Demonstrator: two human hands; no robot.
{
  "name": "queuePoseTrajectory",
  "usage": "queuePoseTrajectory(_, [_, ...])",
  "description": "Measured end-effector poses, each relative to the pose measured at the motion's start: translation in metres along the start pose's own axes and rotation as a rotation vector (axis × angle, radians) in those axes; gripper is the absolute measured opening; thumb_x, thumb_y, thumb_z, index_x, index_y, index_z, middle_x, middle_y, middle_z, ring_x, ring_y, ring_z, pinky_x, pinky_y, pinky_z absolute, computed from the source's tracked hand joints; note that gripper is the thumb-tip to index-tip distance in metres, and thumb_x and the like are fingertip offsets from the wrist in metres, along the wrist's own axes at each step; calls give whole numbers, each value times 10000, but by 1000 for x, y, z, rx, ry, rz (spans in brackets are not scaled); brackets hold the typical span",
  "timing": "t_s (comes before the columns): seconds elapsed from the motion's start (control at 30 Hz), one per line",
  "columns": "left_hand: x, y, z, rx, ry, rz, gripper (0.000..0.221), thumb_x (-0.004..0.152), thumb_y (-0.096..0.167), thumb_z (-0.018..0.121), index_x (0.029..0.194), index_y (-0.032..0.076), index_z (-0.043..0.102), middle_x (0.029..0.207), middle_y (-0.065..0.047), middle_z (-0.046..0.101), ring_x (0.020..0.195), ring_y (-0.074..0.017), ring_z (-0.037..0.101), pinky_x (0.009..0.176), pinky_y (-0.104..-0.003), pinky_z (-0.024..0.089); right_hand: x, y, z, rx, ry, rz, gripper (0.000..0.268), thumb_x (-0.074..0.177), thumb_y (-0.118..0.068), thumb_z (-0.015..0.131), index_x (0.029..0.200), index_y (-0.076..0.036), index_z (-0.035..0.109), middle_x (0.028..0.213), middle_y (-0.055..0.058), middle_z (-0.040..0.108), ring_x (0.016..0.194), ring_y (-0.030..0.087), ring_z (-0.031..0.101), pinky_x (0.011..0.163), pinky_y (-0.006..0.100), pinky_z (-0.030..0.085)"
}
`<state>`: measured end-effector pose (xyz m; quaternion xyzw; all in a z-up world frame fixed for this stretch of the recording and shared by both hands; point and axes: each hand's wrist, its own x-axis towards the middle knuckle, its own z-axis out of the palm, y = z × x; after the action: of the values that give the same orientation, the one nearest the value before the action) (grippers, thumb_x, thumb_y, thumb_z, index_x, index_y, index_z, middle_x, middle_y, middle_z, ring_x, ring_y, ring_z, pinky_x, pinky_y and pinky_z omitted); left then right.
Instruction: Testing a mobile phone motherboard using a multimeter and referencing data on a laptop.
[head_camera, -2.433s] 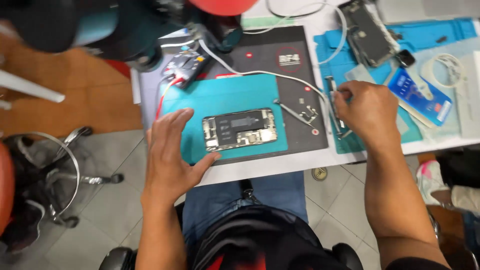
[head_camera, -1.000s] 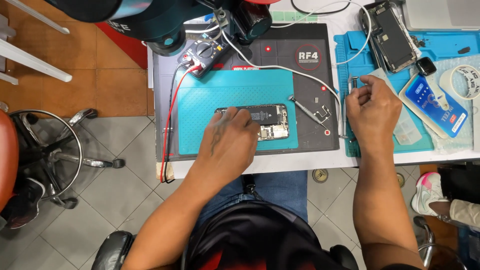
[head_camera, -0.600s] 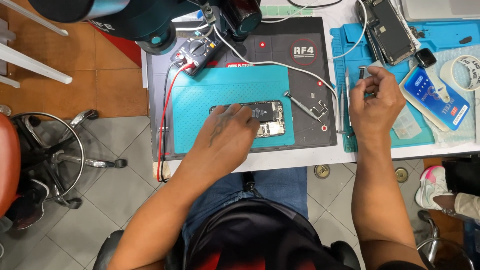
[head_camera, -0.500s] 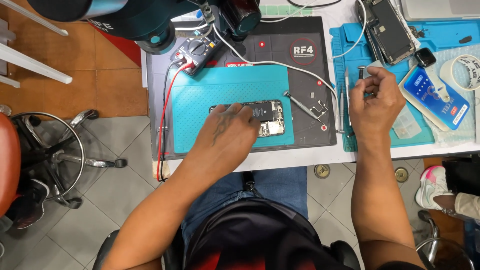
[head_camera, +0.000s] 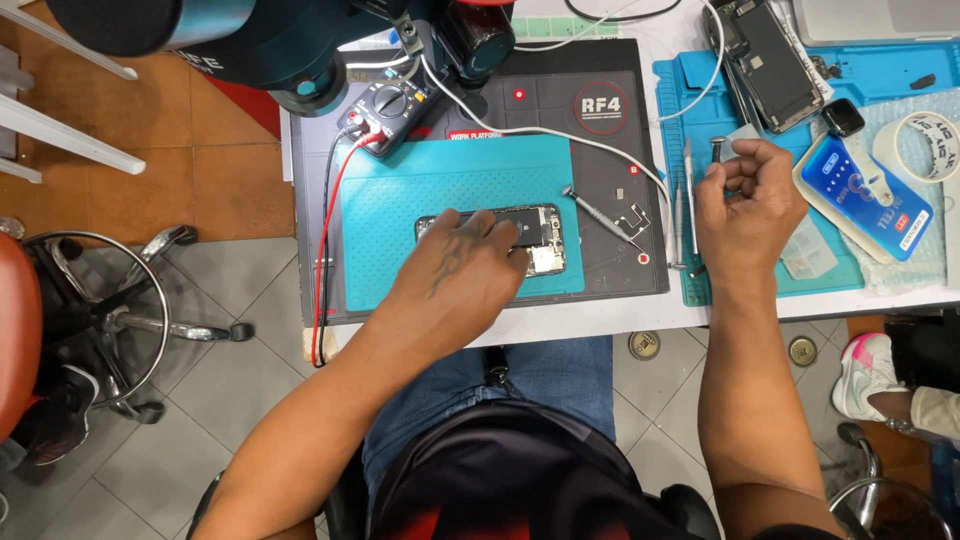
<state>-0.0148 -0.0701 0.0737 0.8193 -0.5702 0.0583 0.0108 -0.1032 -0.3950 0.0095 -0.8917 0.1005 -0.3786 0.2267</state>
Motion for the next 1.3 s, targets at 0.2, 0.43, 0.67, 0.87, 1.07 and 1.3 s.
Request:
queuePoseTrajectory(0.2, [-4,-8,5,-82,150,138,186,764,-42,675,739,139,639,808,-45,604,807,-283,598,629,-413,415,0,0,0,3,4,1,232,986,83,686,1208,99,621,886,176,691,777,236,676,685,332,559])
queuePoseTrajectory(0.43, [-6,-14,7,-111,181,101,164,756,2,661,759,161,618,826,-41,587,803,-278,595,619,-414,395,-1,1,1,23,10,27,239,984,75,688,1212,88,618,875,171,688,775,227,678,701,331,562])
queuePoseTrajectory(0.67, [-3,-12,2,-180,120,6,196,720,-55,655,739,136,613,809,-49,588,764,-291,585,601,-425,390,0,-2,-1,15,1,33,249,983,84,692,1219,92,612,884,172,690,774,226,676,681,327,556])
queuePoseTrajectory(0.87, [2,-10,-2,-146,75,-8,258,674,-90,653,751,153,613,798,-39,593,740,-292,574,565,-420,350,0,0,0,24,-2,32,245,997,96,690,1226,96,604,883,178,694,765,226,676,681,323,557])
queuePoseTrajectory(1.07, [2,-12,-7,-230,12,-86,235,706,-103,626,764,125,627,804,-58,610,771,-334,614,597,-448,406,-1,1,1,90,19,65,247,989,80,683,1221,92,599,861,176,675,755,225,663,702,329,559])
queuePoseTrajectory(1.3, [0,-10,-6,-213,22,-97,208,746,-76,627,775,130,627,811,-49,609,768,-318,611,624,-472,459,0,-1,0,93,6,71,249,998,92,680,1229,98,588,877,178,688,760,217,658,696,323,553])
